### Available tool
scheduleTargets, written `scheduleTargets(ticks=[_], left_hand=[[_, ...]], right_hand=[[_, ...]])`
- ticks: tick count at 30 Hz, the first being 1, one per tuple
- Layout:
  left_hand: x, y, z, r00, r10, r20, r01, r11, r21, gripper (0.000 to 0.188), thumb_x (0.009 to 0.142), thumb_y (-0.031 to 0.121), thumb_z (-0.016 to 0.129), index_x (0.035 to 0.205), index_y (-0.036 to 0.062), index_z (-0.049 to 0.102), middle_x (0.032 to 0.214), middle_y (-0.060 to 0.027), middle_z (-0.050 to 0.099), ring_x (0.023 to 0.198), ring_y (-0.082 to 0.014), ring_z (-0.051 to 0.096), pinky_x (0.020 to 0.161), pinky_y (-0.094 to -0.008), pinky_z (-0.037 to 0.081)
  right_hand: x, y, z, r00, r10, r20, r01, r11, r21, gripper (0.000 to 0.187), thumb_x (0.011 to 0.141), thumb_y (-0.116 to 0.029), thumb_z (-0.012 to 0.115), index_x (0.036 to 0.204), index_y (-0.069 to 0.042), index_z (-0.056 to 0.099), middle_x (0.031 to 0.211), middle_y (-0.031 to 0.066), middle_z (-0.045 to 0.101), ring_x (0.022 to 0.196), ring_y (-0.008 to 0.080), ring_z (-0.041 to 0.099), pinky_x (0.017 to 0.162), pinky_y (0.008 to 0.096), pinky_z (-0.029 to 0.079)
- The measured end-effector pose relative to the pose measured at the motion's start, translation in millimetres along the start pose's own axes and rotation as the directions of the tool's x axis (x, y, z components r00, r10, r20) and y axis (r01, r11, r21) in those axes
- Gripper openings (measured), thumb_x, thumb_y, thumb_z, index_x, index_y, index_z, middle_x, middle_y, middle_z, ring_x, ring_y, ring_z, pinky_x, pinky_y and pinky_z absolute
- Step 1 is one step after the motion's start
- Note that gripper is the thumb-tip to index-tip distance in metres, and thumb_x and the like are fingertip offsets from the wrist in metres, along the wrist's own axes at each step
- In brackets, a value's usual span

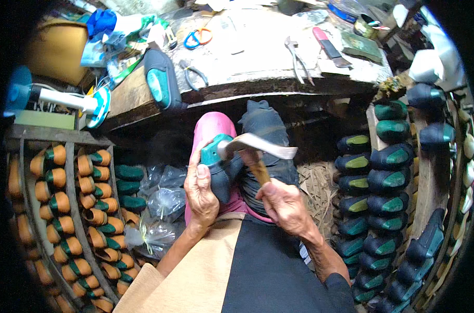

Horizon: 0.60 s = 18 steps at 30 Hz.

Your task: The person holds a black slip-on shoe and repeatedly uses a hammer and a curved metal tool to tap along the shoe's sole edge. They rotate the shoe and adjust their grip to work around the perimeter, occasionally switching between hammering and prying motions.

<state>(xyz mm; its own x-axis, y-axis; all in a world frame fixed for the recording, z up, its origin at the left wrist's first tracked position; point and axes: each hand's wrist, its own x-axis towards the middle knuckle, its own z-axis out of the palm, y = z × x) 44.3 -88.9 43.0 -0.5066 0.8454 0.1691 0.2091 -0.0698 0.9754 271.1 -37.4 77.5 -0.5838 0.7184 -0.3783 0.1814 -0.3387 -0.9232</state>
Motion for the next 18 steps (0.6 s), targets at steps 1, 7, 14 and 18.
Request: scheduleTargets(ticks=[1, 7, 14, 18], left_hand=[[0, -1, 0, 0.999, 0.051, -0.016, -0.052, 0.999, -0.014, 0.058, 0.124, 0.036, 0.05, 0.162, -0.007, 0.056, 0.144, -0.0213, 0.074, 0.128, -0.0261, 0.07, 0.114, -0.0402, 0.053], [9, 13, -16, 0.997, -0.061, -0.05, 0.067, 0.988, 0.136, 0.058, 0.12, 0.041, 0.058, 0.161, -0.0007, 0.06, 0.147, -0.0196, 0.07, 0.135, -0.0282, 0.066, 0.121, -0.0414, 0.048], [21, -11, -55, 0.988, -0.15, -0.027, 0.153, 0.967, 0.205, 0.058, 0.111, 0.035, 0.073, 0.155, -0.0007, 0.065, 0.133, -0.0169, 0.076, 0.123, -0.0241, 0.069, 0.115, -0.0398, 0.052], [29, -51, -79, 0.942, -0.335, -0.018, 0.32, 0.914, -0.25, 0.054, 0.11, 0.031, 0.073, 0.154, -0.0005, 0.066, 0.136, -0.0118, 0.074, 0.125, -0.0217, 0.067, 0.116, -0.0378, 0.051]], right_hand=[[0, -1, 1, 0.999, -0.053, -0.003, 0.052, 0.989, 0.14, 0.058, 0.127, -0.045, 0.044, 0.108, 0.003, 0.07, 0.058, -0.0017, 0.05, 0.048, 0.0072, 0.043, 0.047, 0.029, 0.035], [8, 20, 7, 0.993, 0.083, 0.082, -0.094, 0.986, 0.14, 0.059, 0.125, -0.049, 0.047, 0.11, 0.003, 0.07, 0.06, -0.0011, 0.052, 0.046, 0.0079, 0.045, 0.043, 0.0263, 0.037], [4, 52, 17, 0.97, 0.177, -0.165, -0.136, 0.963, 0.233, 0.025, 0.117, -0.025, 0.071, 0.114, -0.001, 0.069, 0.066, -0.0004, 0.055, 0.048, 0.0057, 0.047, 0.045, 0.0256, 0.038], [-2, 64, 7, 0.829, -0.295, -0.475, 0.042, 0.88, -0.473, 0.021, 0.114, -0.021, 0.075, 0.113, -0.001, 0.07, 0.078, -0.0008, 0.058, 0.071, 0.0082, 0.055, 0.066, 0.0291, 0.046]])
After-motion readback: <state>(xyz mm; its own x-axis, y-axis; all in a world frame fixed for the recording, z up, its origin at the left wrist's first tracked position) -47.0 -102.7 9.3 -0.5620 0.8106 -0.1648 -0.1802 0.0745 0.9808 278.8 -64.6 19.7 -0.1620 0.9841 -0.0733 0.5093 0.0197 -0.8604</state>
